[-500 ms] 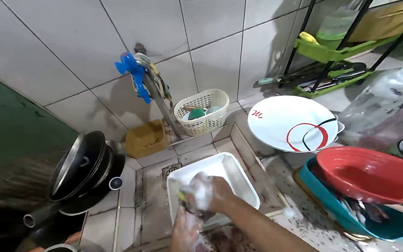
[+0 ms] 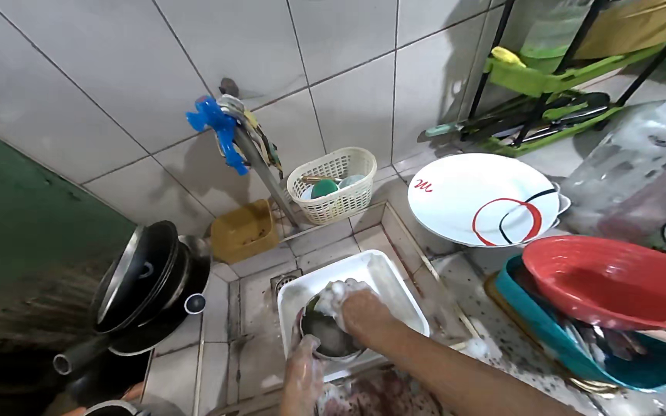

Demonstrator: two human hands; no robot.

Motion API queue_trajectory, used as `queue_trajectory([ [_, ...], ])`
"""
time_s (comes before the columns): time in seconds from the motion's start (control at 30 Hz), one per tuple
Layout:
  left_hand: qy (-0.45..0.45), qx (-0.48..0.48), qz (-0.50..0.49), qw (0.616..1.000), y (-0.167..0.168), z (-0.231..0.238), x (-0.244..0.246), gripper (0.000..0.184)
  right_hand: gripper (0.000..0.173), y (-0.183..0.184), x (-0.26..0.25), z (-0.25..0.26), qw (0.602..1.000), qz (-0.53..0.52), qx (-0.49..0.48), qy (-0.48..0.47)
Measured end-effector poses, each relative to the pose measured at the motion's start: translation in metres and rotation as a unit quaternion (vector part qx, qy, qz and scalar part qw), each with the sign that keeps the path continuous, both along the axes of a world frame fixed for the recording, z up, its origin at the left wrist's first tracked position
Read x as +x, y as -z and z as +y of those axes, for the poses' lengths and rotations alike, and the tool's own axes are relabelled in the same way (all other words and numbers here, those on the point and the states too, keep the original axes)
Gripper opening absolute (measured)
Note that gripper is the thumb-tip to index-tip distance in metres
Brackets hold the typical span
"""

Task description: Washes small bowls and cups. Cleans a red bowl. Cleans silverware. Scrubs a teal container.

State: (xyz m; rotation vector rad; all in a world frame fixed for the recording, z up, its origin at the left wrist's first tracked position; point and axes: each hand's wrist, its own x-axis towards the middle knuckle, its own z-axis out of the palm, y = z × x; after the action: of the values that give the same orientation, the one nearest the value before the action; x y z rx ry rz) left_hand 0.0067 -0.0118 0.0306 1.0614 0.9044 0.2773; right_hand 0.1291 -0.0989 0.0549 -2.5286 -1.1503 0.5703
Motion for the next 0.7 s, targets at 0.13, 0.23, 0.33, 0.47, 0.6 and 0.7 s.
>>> queue_trajectory([
  [0.13, -0.019, 0.05, -0.008, 0.999, -0.001, -0.01, 0.009, 0.059, 0.03, 0.005, -0.006, 0.01, 0.998, 0.046, 0.05, 0.009],
  [0.23, -0.077, 0.11, -0.004, 0.991, 0.001, 0.0, 0.011, 0.043, 0.041, 0.005, -0.019, 0.012, 0.984, 0.14, 0.07, -0.081],
  [0.33, -0.116, 0.149, 0.055, 0.98, 0.0, 0.009, 0.008, 0.038, 0.046, -0.02, -0.028, 0.0, 0.978, 0.141, 0.013, -0.154],
  [0.47, -0.061, 0.155, 0.03, 0.986, -0.003, 0.012, -0.004, 0.045, 0.032, -0.042, -0.017, -0.01, 0.98, 0.031, -0.046, -0.193],
  [0.6, -0.028, 0.116, 0.059, 0.991, -0.036, 0.004, -0.007, 0.041, 0.012, -0.018, 0.004, -0.002, 0.94, -0.241, 0.176, -0.167],
  [0.7, 0.013, 0.067, 0.058, 0.996, -0.043, 0.002, -0.008, 0.036, 0.013, -0.01, 0.014, 0.008, 0.905, -0.24, 0.27, -0.225],
])
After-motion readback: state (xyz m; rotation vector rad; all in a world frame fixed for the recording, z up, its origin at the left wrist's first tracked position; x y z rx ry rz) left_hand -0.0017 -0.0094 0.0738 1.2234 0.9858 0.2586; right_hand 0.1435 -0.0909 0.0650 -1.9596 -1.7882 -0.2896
